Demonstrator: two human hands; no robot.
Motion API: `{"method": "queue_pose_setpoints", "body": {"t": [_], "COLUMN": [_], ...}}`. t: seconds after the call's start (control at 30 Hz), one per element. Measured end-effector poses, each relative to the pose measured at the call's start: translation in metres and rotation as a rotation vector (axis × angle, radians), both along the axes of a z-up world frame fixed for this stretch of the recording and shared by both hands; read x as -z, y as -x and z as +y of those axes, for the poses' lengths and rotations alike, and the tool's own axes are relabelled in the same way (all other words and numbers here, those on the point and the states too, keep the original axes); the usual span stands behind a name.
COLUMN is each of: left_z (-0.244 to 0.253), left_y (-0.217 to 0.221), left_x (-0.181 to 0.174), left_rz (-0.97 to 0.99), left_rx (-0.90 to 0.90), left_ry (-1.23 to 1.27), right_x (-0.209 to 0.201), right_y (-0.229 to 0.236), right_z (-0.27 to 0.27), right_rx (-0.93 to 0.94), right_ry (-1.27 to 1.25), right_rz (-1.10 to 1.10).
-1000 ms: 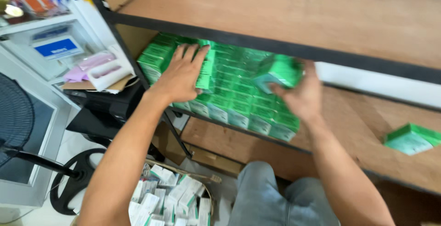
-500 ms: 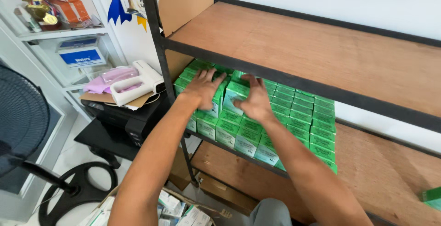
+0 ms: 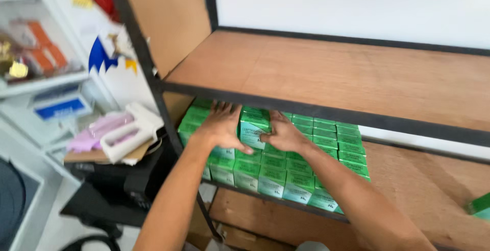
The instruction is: The person removes small green boxes from a large cardboard box and stacks them in neat rows on a wooden shelf. The person repeatedly picks up boxes, aligns them, and places them on the shelf.
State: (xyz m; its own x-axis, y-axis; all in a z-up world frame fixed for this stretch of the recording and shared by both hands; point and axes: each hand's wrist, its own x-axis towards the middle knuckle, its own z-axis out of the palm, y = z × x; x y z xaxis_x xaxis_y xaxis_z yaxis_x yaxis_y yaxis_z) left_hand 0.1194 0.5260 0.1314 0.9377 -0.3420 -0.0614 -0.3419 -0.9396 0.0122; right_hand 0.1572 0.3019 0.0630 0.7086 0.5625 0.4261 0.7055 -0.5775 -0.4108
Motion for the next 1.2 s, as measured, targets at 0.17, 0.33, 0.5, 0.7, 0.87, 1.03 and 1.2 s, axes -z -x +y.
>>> {"method": "queue_pose_setpoints", "body": {"t": [0.17, 0.33, 0.5, 0.7, 0.87, 1.03, 1.2], "left_z": [-0.004, -0.005, 0.000, -0.002, -0.004, -0.002, -0.001], "left_y": [0.001, -0.016, -0.015, -0.010, -0.005, -0.008, -0.016], "left_x": [0.012, 0.021, 0.025, 0.018, 0.013, 0.019, 0.030], "left_rz": [-0.137, -0.150, -0.122, -0.095, -0.138, -0.127, -0.170], "left_rx": [0.051, 0.077, 0.085, 0.075, 0.088, 0.084, 0.093], "left_ry": [0.120, 0.062, 0.037, 0.075, 0.069, 0.096, 0.125], "right_x": [0.000, 0.007, 0.026, 0.038, 0.036, 0.041, 0.006], "right_y": [-0.057, -0.099, -0.119, -0.127, -0.132, -0.135, -0.108], "right_z": [-0.020, -0.036, -0.012, 0.009, 0.011, 0.013, 0.006], "right_rx": [0.321, 0.413, 0.419, 0.405, 0.414, 0.411, 0.417], "right_ry": [0.000, -0.018, -0.005, 0.057, 0.092, 0.111, 0.193], "right_rz": [0.076, -0.125, -0.150, -0.157, -0.180, -0.147, -0.123]}}
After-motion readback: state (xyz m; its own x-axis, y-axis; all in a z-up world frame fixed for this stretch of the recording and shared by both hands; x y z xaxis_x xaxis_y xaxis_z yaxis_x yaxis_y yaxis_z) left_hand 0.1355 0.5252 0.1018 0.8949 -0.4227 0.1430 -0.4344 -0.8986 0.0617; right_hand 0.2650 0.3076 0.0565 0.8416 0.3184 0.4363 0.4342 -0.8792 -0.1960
